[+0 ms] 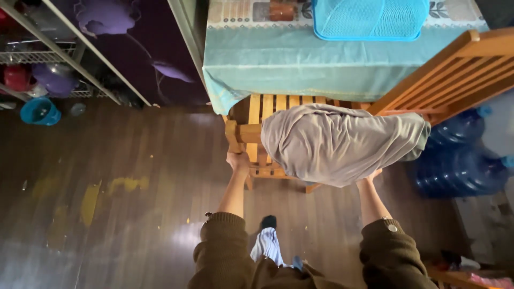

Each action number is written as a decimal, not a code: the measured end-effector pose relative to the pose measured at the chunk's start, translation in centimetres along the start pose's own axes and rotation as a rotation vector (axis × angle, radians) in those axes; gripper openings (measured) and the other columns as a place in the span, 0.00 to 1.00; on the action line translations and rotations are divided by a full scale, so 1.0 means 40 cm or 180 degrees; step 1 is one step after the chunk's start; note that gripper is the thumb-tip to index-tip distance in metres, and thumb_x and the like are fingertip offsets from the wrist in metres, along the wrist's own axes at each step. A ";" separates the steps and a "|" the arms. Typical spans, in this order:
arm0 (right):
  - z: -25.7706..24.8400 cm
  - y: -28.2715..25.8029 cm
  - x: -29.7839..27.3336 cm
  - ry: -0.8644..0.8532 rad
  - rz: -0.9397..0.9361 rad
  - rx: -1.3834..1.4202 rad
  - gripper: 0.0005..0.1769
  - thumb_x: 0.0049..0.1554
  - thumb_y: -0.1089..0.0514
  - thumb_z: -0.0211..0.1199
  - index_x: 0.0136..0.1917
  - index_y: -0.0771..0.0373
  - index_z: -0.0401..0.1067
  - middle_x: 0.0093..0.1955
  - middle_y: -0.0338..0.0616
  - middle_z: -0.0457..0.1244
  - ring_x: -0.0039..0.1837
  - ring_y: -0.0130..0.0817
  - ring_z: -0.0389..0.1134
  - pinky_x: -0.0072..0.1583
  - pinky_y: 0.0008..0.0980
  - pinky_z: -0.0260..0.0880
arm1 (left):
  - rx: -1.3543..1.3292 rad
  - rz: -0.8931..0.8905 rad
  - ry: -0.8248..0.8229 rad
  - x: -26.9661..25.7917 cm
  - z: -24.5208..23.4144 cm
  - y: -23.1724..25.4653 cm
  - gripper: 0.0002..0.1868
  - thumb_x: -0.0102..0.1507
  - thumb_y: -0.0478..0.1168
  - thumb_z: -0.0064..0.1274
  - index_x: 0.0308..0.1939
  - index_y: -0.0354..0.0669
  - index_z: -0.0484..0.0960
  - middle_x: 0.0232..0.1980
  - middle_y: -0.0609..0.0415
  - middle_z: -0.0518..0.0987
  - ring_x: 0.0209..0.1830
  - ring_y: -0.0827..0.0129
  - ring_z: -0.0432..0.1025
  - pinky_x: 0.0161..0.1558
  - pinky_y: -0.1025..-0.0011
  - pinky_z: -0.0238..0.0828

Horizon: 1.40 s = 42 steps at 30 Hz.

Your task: The person is sweeping the floor with a broom and folding clothes.

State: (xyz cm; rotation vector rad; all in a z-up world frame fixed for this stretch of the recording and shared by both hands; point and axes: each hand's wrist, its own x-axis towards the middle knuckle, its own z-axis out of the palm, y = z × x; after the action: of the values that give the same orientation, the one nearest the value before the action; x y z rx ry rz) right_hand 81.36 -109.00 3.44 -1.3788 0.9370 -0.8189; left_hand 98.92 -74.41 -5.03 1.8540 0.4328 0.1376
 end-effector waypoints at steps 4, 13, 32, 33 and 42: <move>0.102 -0.085 0.056 0.0027 0.0086 0.0076 0.42 0.58 0.49 0.69 0.77 0.67 0.57 0.77 0.52 0.57 0.71 0.40 0.64 0.68 0.42 0.71 | 0.0010 0.0050 0.0112 0.112 0.082 0.040 0.15 0.60 0.39 0.57 0.50 0.40 0.82 0.42 0.42 0.83 0.42 0.52 0.79 0.45 0.58 0.74; 0.284 -0.040 0.253 0.0104 0.0289 0.0280 0.43 0.59 0.45 0.67 0.78 0.66 0.54 0.78 0.52 0.55 0.72 0.41 0.64 0.67 0.42 0.72 | -0.0134 -0.0216 -0.0049 0.320 0.222 0.136 0.12 0.60 0.39 0.61 0.45 0.36 0.82 0.39 0.43 0.83 0.40 0.56 0.79 0.43 0.59 0.74; 0.479 0.504 0.922 -0.0096 0.0163 -0.0517 0.48 0.67 0.38 0.61 0.82 0.65 0.40 0.80 0.55 0.45 0.77 0.46 0.55 0.73 0.41 0.63 | -0.0008 0.0242 -0.0239 0.584 0.490 0.225 0.25 0.55 0.26 0.44 0.56 0.43 0.79 0.46 0.42 0.83 0.48 0.49 0.78 0.52 0.60 0.73; 0.495 0.483 0.933 -0.0007 0.0355 -0.0219 0.48 0.65 0.37 0.61 0.82 0.64 0.40 0.80 0.54 0.46 0.76 0.46 0.56 0.72 0.41 0.64 | -0.0053 0.0304 -0.0221 0.587 0.495 0.240 0.25 0.54 0.26 0.44 0.55 0.43 0.79 0.46 0.42 0.83 0.48 0.50 0.78 0.52 0.59 0.73; 0.537 0.484 1.011 -0.0090 0.0156 -0.0158 0.54 0.54 0.39 0.70 0.78 0.64 0.43 0.75 0.51 0.47 0.73 0.43 0.57 0.68 0.44 0.68 | 0.0031 0.0463 -0.0061 0.631 0.573 0.261 0.17 0.56 0.33 0.52 0.49 0.43 0.81 0.45 0.42 0.83 0.49 0.46 0.76 0.52 0.56 0.72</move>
State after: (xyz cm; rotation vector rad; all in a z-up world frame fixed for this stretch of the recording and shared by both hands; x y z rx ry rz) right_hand 116.83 -135.52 -19.19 -1.4014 0.9708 -0.7418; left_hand 131.62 -88.53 -5.74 1.8945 0.2855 0.2165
